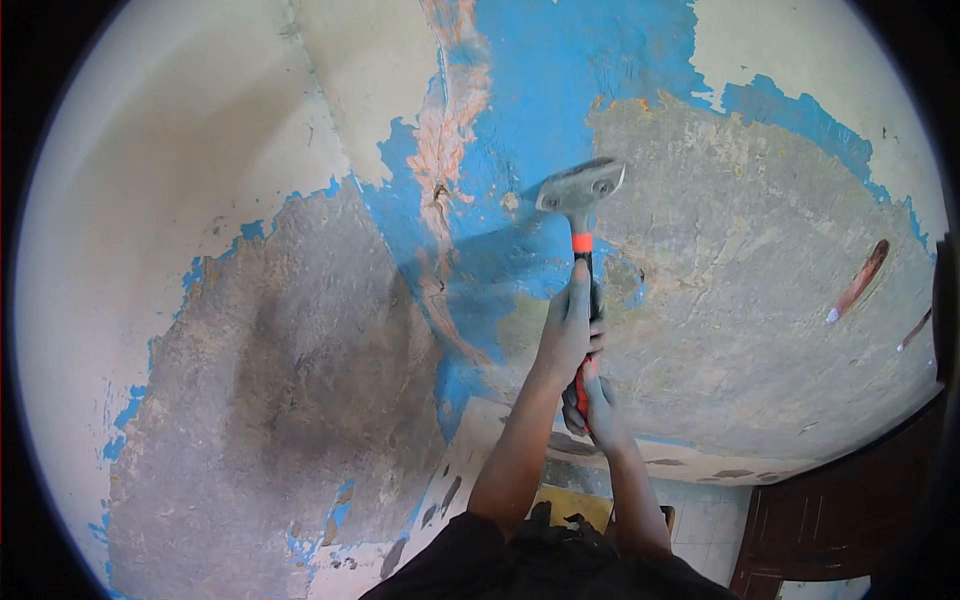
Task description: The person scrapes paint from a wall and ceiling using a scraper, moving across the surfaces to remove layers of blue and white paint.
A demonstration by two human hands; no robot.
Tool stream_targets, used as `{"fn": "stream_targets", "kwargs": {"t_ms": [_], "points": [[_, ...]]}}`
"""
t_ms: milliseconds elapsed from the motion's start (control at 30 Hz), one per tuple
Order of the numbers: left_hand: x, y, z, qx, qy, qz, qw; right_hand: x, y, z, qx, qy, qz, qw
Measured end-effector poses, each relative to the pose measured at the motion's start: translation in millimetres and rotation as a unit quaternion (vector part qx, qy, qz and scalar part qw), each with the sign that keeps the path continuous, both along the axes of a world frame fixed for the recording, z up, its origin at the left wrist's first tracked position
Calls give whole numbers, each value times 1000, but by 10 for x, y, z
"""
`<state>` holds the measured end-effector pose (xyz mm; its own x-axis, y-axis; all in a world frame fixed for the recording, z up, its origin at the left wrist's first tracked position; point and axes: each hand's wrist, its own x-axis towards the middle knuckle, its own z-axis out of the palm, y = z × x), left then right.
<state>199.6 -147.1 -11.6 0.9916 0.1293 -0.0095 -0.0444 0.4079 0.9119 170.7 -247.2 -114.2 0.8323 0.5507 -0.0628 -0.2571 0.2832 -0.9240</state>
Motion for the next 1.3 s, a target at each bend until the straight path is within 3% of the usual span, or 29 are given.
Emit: {"fn": "stream_targets", "kwargs": {"t_ms": [33,100,167,233,300,367,433,467,567,733,800,900,967,1067,1167,1300], "points": [[11,13,-43,8,-4,-1,1000,20,16,44,10,0,-2,1000],[39,34,-247,23,-14,-3,1000,114,-33,-413,-10,-18,32,999],[-27,37,-766,9,11,-28,999,76,-85,-1002,-24,-10,56,998],[-125,16,-1319,-8,60,-55,997,-149,-69,-1913,25,38,-61,997],[-223,0,-1455,-7,96,-51,994,-285,-219,-2078,42,64,29,997],[-240,0,-1487,5,105,-43,994,-343,-299,-1925,28,65,51,996],[-157,56,-1359,26,78,-35,996,-235,-281,-1315,-21,35,6,999],[-158,77,-1148,34,82,-40,995,-107,-263,-1444,-34,-29,-67,997],[-60,90,-847,39,28,-71,996,153,-249,-663,-28,-139,-114,983],[-93,-82,-1065,41,49,-136,989,491,-85,198,-89,-180,-152,968],[-183,-163,-1112,14,65,-135,989,614,-47,230,-167,-218,-181,944],[-197,-216,-1237,-3,26,-127,992,665,-72,196,-90,-95,-135,982],[-253,-286,-1314,33,-23,-74,996,636,-44,416,-84,-109,-165,977],[-483,-357,-1652,92,2,-73,993,725,-74,606,-46,-107,-155,981],[-619,-552,-1682,44,-6,-13,999,737,-65,642,-56,-93,-98,989],[-646,-718,-1784,152,-47,119,980,836,-64,677,-49,-79,-98,991]]}}
